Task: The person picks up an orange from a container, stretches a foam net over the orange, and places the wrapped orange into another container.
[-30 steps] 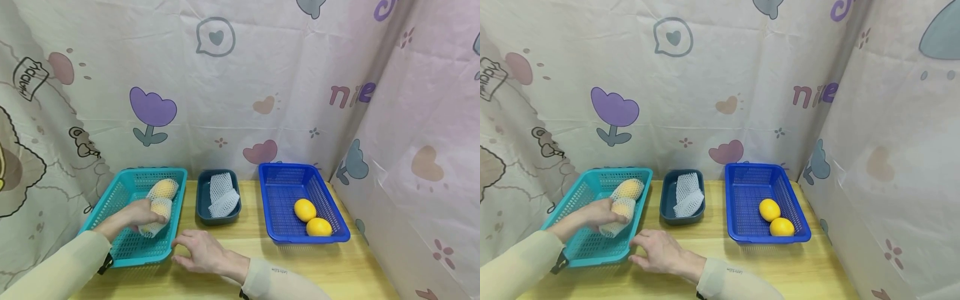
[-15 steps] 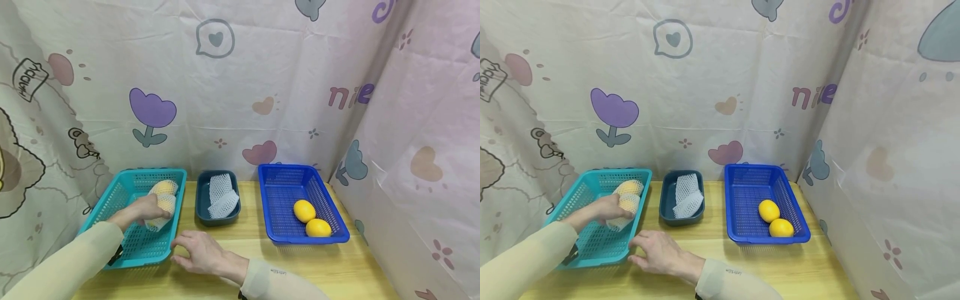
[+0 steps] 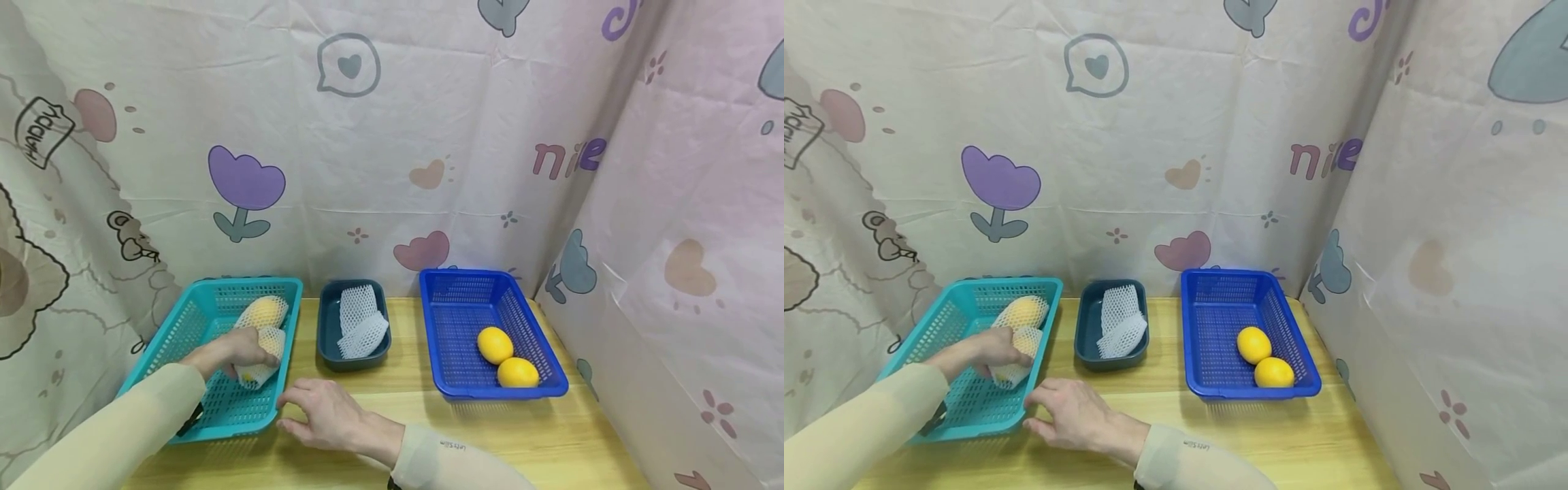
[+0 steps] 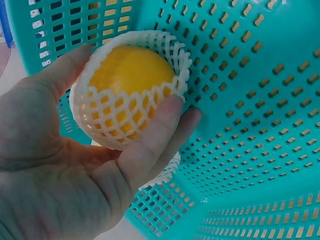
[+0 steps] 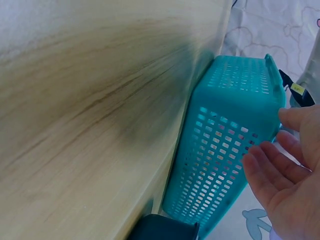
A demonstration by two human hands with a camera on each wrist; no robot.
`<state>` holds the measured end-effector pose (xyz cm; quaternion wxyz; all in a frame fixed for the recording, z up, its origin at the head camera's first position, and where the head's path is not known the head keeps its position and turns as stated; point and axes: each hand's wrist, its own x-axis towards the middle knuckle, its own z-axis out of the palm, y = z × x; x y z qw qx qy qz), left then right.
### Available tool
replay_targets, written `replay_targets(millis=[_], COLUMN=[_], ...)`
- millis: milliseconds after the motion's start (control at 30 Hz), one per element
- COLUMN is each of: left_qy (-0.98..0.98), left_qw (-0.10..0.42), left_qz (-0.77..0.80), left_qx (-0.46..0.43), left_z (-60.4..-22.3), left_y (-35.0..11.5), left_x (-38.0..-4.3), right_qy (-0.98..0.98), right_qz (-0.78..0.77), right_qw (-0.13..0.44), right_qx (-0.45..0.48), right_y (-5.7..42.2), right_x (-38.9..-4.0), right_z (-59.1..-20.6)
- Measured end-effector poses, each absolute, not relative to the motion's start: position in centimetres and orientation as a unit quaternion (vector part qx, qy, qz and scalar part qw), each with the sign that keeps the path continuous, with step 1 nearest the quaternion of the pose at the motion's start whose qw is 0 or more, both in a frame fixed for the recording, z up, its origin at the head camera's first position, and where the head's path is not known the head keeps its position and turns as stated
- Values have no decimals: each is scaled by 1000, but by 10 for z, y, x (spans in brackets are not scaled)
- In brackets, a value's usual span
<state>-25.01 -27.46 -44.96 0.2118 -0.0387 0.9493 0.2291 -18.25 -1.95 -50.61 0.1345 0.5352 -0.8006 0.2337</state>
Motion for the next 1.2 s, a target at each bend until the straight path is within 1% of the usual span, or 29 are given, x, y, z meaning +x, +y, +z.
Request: replay_targets(millis=[300, 533, 733, 933, 1200], left_qy=[946, 948, 962, 978, 986], left_qw=[217, 218, 196, 154, 114], left_qz=[239, 230, 189, 137, 104], left_qx=[-42, -36, -9, 40, 66], left_z=[-453, -443, -435, -425, -415], left_y=[-277, -278, -278, -273, -259], left_x=[-252, -253, -251, -246, -228], right_qy=[-802, -804, -804, -802, -795], right_qz=[226, 218, 214, 223, 242], right_qw=[131, 128, 128, 126, 148], right_qx=[537, 537, 540, 539, 536], right_y=[-19, -18, -16, -10, 2], right_x=[-181, -182, -183, -186, -190], right_z=[-506, -505, -502, -496, -485])
